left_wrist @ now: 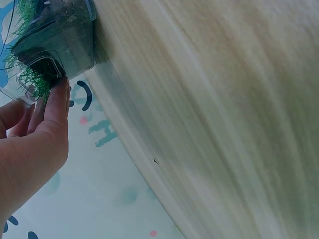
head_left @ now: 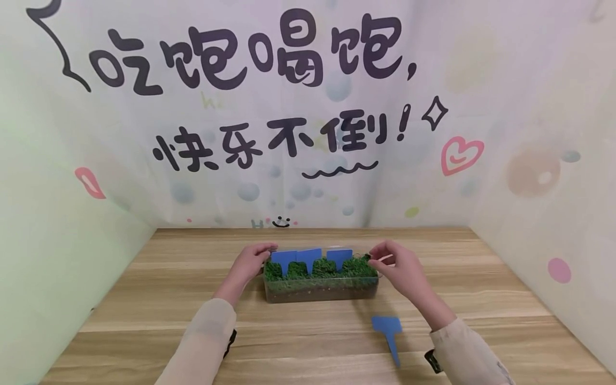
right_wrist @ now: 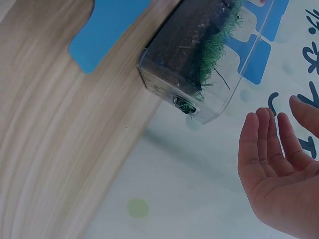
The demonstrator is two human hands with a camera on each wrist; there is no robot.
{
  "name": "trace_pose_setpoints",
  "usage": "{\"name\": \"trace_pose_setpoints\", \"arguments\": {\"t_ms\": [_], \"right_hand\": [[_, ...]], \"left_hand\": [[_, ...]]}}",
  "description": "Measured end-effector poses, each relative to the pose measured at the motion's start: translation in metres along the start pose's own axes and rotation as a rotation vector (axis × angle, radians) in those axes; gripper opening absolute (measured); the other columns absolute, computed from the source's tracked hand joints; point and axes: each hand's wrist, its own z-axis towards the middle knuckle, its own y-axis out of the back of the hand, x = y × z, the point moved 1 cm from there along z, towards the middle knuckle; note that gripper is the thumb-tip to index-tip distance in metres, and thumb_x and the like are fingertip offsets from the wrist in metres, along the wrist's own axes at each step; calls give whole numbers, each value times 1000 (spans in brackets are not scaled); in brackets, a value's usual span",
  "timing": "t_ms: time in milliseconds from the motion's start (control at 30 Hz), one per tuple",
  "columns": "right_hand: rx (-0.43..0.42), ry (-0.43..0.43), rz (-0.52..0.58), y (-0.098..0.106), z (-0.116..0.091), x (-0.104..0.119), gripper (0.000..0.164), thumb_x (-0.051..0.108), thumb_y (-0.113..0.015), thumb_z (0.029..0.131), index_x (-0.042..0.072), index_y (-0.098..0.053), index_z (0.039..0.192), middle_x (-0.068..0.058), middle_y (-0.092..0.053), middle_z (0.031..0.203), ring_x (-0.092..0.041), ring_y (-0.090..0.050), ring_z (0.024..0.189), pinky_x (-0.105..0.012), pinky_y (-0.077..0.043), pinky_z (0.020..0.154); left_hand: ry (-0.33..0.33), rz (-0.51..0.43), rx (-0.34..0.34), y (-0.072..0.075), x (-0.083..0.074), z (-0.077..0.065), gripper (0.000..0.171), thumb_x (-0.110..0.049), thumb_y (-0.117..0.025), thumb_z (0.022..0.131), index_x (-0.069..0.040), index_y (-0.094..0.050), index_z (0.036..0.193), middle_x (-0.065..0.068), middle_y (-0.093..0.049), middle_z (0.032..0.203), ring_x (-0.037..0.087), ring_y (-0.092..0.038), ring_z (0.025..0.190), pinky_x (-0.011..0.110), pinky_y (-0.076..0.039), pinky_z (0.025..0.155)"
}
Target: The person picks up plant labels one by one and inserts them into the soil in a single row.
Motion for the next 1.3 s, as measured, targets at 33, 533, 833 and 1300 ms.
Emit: {"name": "trace_pose_setpoints", "arguments": {"t_ms": [33, 533, 833, 1300], "right_hand": [[2, 4, -6, 1, -2, 0, 17, 12, -70, 93, 4, -67, 107, -12, -71, 100, -24, -69, 87, -31, -55, 72], [117, 21, -98, 12, -30, 6, 11, 20, -70, 94, 10, -70, 98, 0, -71, 90, -13, -65, 76, -28, -52, 69], [215, 29, -126, 7, -40, -6, 7, 19, -71, 92, 14, -69, 89, 3, -68, 79, -12, -63, 71, -23, -50, 64], [486, -86, -227, -4, -54, -22, 27, 24, -75, 88, 11, -64, 66, 4, -56, 58, -10, -46, 54, -26, -37, 52]], "left_hand": [[-2, 2, 1, 0, 1, 1, 37, -10, -42, 107, -12, -59, 140, 15, -55, 146, 38, -50, 135, 45, -48, 97], [-2, 11, 1, 0, 2, 1, 38, -11, -42, 107, -13, -57, 141, 15, -55, 146, 37, -51, 135, 42, -48, 92], [3, 2, -1, 0, 1, -1, 38, -11, -42, 107, -12, -57, 141, 16, -55, 146, 37, -51, 135, 38, -47, 86], [0, -22, 4, 0, 0, -1, 37, -11, -42, 107, -11, -58, 141, 16, -55, 146, 37, -51, 135, 42, -48, 95]]}}
